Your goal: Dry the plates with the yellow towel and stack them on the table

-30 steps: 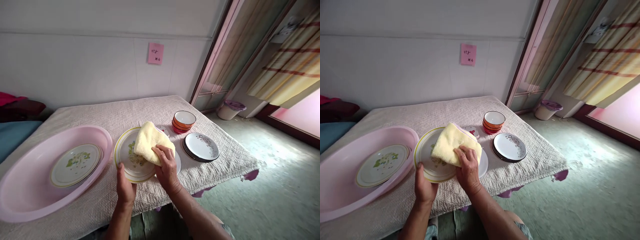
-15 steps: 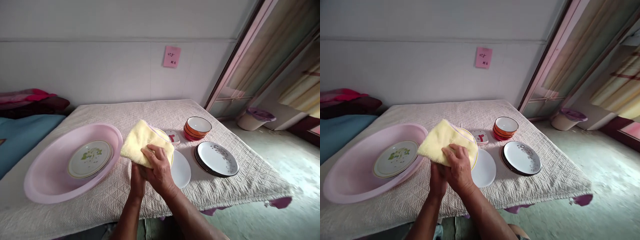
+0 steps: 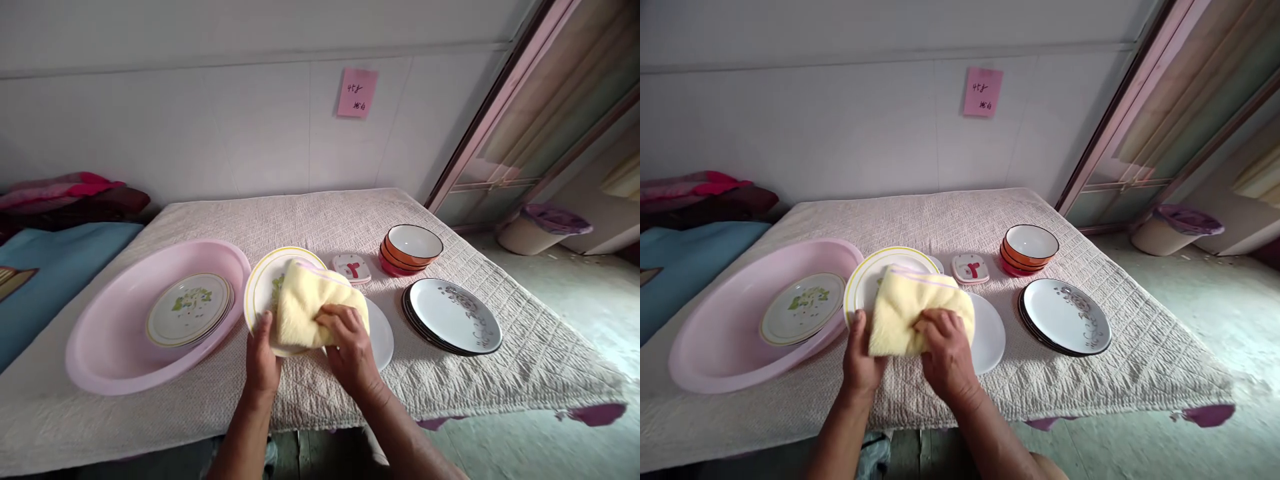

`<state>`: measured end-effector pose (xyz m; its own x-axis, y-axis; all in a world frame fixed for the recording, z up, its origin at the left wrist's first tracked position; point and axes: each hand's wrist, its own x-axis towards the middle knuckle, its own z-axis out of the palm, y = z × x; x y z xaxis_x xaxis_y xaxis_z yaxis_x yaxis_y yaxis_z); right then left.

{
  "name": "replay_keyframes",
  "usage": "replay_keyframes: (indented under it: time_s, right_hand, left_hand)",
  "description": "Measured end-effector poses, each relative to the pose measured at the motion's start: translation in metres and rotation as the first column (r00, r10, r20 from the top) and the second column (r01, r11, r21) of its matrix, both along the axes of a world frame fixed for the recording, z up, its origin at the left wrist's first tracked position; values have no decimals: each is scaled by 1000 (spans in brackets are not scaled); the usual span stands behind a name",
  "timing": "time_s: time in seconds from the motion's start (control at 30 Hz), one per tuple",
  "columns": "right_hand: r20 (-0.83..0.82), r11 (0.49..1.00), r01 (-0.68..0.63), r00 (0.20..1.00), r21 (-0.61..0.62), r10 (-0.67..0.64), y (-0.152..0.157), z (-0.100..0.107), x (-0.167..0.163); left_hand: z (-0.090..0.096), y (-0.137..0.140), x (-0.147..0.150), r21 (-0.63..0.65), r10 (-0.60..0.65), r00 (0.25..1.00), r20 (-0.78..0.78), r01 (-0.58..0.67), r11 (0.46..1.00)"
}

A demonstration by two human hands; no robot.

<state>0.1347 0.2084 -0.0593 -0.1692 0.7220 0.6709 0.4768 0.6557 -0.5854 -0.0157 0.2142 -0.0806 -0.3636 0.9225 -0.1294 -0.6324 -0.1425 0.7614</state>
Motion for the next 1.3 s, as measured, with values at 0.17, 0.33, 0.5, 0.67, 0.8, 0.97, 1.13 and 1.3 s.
replay_keyframes:
  time_s: [0.17, 0.33, 0.5, 0.67, 0.8, 0.97, 1.13, 1.3]
  right_hand:
    - [-501, 938, 113, 821, -328, -274, 21, -3, 25]
    - [-747, 857, -46, 515, -513, -420, 27, 12, 46]
    - [-659, 859, -189, 723, -476, -206, 18, 22, 68]
    - [-545, 862, -256, 838, -437, -27, 11, 22, 80]
    - [-718, 761, -430, 693, -487, -68, 15, 9, 78]
    - [-861, 653, -597, 474, -467, -182, 19, -12, 64]
    - [-924, 598, -705, 283, -382, -256, 9, -16, 27]
    - [-925, 615, -698, 202, -367, -323, 5, -4, 7]
  left_hand:
    - [-7, -4, -1, -50, 6, 988, -156, -14, 999]
    - [-12, -11, -17, -50, -206, 932, -299, 201, 978]
    - [-7, -18, -34, -126, -502, 776, -381, 495, 860]
    - [-3, -20, -40, -147, -553, 766, -329, 536, 831]
    - [0, -19, -34, -157, -485, 826, -288, 459, 875]
    - [11, -11, -16, -174, -327, 931, -164, 300, 938]
    - [27, -3, 17, -97, -99, 995, 20, 101, 990]
    - [14, -4, 41, -40, -34, 999, -14, 34, 999]
